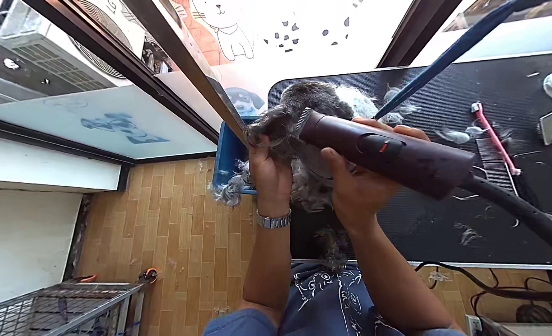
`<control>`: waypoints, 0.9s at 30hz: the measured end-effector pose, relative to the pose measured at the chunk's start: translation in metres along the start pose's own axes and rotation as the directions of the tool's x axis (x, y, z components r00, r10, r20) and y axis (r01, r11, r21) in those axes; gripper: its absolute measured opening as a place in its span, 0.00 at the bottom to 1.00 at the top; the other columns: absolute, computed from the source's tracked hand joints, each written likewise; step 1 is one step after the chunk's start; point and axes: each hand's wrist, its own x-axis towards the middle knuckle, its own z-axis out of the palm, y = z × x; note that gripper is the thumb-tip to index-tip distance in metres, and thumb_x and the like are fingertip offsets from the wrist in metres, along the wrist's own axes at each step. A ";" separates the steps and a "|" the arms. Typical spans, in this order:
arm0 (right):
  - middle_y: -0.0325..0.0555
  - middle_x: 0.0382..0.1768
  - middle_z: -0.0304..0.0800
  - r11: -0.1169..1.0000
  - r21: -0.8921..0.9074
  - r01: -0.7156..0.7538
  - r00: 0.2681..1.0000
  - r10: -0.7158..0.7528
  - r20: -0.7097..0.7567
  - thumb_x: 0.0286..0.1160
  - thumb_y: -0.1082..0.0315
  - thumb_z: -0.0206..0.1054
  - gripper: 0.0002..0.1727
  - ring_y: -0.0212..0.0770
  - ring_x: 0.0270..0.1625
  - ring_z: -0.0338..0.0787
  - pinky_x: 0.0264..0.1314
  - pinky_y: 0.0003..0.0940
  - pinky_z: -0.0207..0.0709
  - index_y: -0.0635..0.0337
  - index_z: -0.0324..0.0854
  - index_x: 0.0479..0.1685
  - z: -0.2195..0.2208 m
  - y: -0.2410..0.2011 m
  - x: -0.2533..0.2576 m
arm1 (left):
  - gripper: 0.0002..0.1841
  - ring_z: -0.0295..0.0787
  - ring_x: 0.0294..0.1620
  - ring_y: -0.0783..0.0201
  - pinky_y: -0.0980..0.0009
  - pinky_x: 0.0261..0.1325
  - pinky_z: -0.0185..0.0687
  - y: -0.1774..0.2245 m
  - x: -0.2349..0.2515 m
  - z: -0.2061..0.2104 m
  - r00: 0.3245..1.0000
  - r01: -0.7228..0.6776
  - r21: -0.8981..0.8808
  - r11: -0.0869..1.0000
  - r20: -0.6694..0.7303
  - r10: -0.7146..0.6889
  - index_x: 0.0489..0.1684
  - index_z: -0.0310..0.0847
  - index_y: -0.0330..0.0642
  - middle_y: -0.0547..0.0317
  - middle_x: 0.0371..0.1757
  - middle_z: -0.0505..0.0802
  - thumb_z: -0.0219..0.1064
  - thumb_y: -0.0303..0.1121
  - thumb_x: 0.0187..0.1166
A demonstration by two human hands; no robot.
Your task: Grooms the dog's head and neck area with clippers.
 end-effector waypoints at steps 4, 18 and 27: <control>0.44 0.61 0.85 1.000 0.014 0.006 1.000 -0.006 -0.030 0.54 0.75 0.87 0.39 0.42 0.67 0.88 0.68 0.41 0.87 0.59 0.66 0.66 0.010 0.003 -0.003 | 0.10 0.88 0.59 0.67 0.65 0.66 0.84 0.002 -0.005 -0.006 0.998 -0.010 -0.059 0.998 0.064 0.014 0.59 0.79 0.54 0.63 0.54 0.90 0.52 0.37 0.91; 0.41 0.59 0.88 0.998 0.033 0.054 0.998 -0.053 -0.038 0.55 0.72 0.87 0.36 0.42 0.65 0.89 0.70 0.43 0.86 0.56 0.68 0.63 0.002 -0.003 -0.004 | 0.09 0.88 0.59 0.65 0.66 0.63 0.85 0.002 -0.020 -0.017 0.985 -0.096 -0.100 0.990 0.134 0.110 0.56 0.83 0.52 0.60 0.57 0.91 0.60 0.34 0.87; 0.44 0.60 0.86 0.991 0.126 -0.039 0.998 0.044 -0.034 0.57 0.76 0.85 0.37 0.44 0.66 0.89 0.69 0.43 0.87 0.57 0.64 0.64 0.010 -0.005 -0.009 | 0.06 0.89 0.54 0.69 0.67 0.60 0.87 -0.004 -0.035 -0.019 0.985 -0.130 -0.067 0.989 0.109 0.137 0.51 0.86 0.53 0.65 0.51 0.91 0.68 0.35 0.82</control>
